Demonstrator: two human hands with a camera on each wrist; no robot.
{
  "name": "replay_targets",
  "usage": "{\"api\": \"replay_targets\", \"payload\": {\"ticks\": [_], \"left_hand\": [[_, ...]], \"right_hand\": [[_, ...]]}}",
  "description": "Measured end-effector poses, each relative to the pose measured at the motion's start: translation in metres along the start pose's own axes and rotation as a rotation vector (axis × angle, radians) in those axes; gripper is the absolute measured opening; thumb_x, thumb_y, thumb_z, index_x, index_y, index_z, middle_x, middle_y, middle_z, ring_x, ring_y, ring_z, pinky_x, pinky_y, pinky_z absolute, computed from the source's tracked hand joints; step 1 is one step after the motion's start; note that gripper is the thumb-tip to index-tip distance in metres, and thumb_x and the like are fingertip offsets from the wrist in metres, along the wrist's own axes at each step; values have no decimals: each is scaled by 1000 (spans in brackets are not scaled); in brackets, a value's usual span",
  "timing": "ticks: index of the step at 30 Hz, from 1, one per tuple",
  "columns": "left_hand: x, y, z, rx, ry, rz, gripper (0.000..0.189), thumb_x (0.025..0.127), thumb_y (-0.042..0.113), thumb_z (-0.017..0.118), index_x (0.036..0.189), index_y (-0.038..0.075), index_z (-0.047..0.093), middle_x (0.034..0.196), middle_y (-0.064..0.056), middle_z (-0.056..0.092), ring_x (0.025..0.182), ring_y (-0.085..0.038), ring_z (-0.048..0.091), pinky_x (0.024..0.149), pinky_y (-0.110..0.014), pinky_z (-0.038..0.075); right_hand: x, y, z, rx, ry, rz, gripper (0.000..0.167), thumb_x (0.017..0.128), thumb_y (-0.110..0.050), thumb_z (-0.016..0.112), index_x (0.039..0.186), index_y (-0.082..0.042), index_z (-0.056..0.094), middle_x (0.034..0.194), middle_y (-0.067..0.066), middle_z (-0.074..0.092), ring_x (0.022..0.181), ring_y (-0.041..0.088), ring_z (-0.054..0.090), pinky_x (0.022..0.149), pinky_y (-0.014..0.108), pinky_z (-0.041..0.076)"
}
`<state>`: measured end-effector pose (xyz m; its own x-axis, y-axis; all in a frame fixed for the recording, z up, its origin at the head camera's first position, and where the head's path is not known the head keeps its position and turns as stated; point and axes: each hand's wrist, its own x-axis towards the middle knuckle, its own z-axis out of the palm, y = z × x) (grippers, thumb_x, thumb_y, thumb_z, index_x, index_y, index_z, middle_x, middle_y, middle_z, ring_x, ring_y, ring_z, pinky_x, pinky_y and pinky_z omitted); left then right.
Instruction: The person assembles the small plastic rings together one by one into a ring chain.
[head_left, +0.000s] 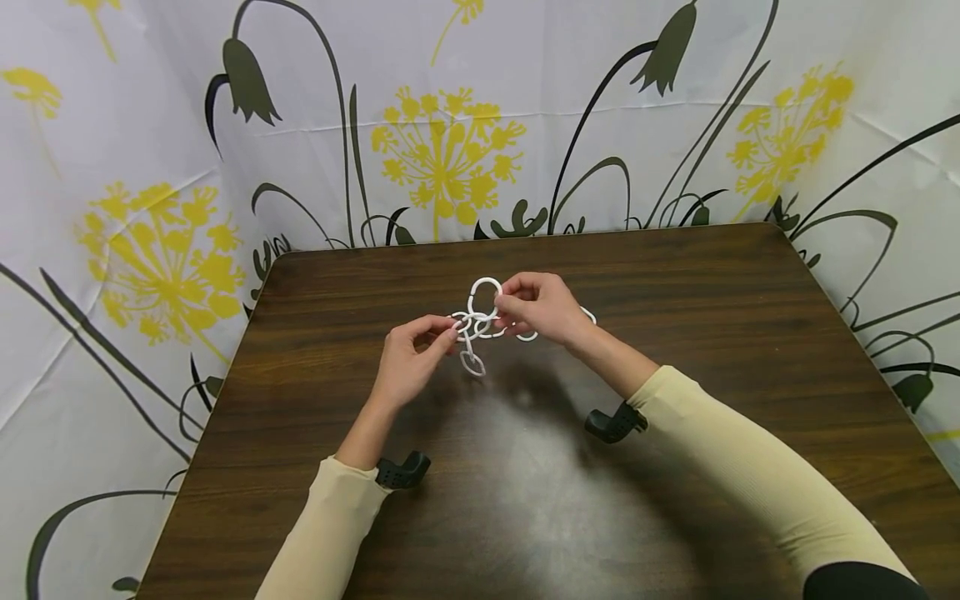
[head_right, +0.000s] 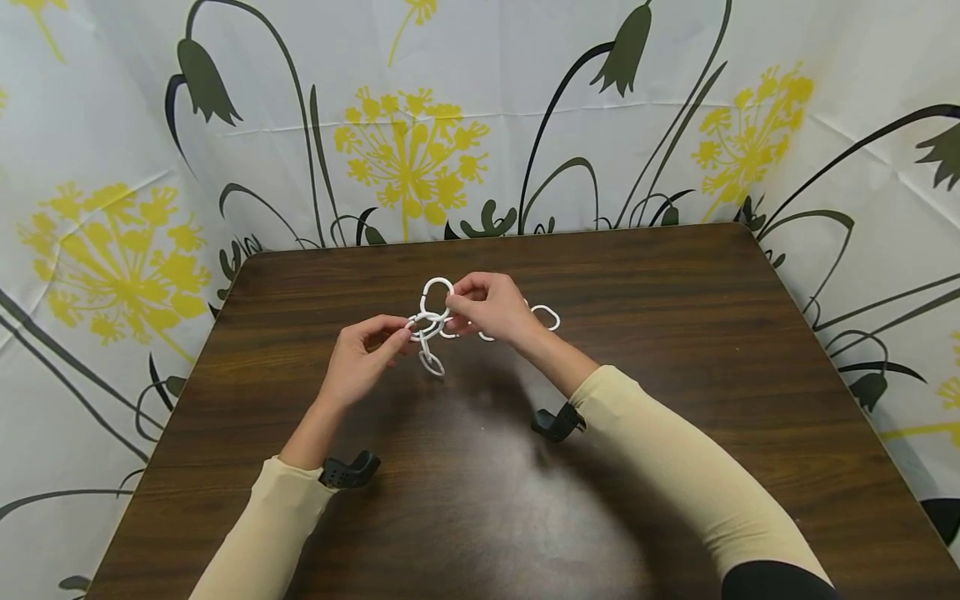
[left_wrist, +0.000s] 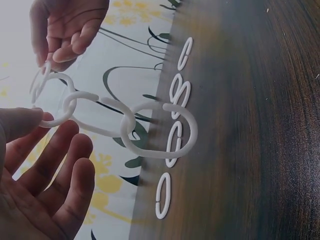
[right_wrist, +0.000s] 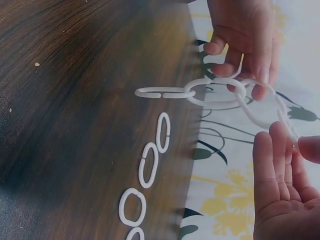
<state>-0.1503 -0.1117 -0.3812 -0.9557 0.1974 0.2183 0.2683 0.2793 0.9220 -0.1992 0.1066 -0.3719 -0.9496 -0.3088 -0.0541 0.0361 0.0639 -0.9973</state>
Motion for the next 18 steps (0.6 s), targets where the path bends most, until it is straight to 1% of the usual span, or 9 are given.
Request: {"api": "replay_targets", "payload": {"ticks": [2,4,7,9,11,15,18], "left_hand": [[0,-1,0,-8,-13,2,18,93,0,64,107,-9,68,90,-26,67,76,-42,65,53,-19,46],[2,-12,0,-11,-24,7,20,93,4,65,111,-6,68,90,-21,67,76,-39,66,53,-21,47],[6,-27,1,-16,-34,5,24,94,13,67,115,1,69,92,-14,67,77,-36,66,54,-24,51],[9,-36,2,-15,-29,2,26,95,19,67,117,5,69,93,-12,68,77,-33,67,55,-27,52],[9,-34,3,-30,-23,-6,27,96,20,66,118,5,69,94,-16,68,78,-36,67,54,-31,53],[10,-30,5,-74,-10,-19,28,97,16,63,121,2,67,94,-24,68,77,-38,67,53,-36,53],[10,-25,7,-112,7,-35,26,97,13,63,118,-2,67,92,-28,67,74,-39,65,51,-34,52]], "right_hand": [[0,0,2,2,-5,-3,10,91,-2,65,97,6,62,79,16,67,69,25,71,65,41,59],[0,1,3,8,-8,-8,10,91,-1,65,97,6,61,80,16,68,71,28,71,63,39,59],[0,1,5,1,-11,-17,10,90,-1,66,96,6,62,82,18,68,77,40,70,63,38,59],[-1,1,5,2,-15,-20,10,90,-1,66,96,5,62,83,18,69,81,44,68,63,38,59],[-1,2,6,-5,-20,-27,10,89,-1,67,95,5,63,83,18,69,82,44,68,64,37,59],[-2,3,7,-15,-32,-48,10,88,-2,69,94,4,63,82,15,70,76,32,71,64,38,59],[-2,3,8,-17,-53,-69,11,88,-1,69,94,4,63,83,19,70,74,28,72,66,43,58]]}}
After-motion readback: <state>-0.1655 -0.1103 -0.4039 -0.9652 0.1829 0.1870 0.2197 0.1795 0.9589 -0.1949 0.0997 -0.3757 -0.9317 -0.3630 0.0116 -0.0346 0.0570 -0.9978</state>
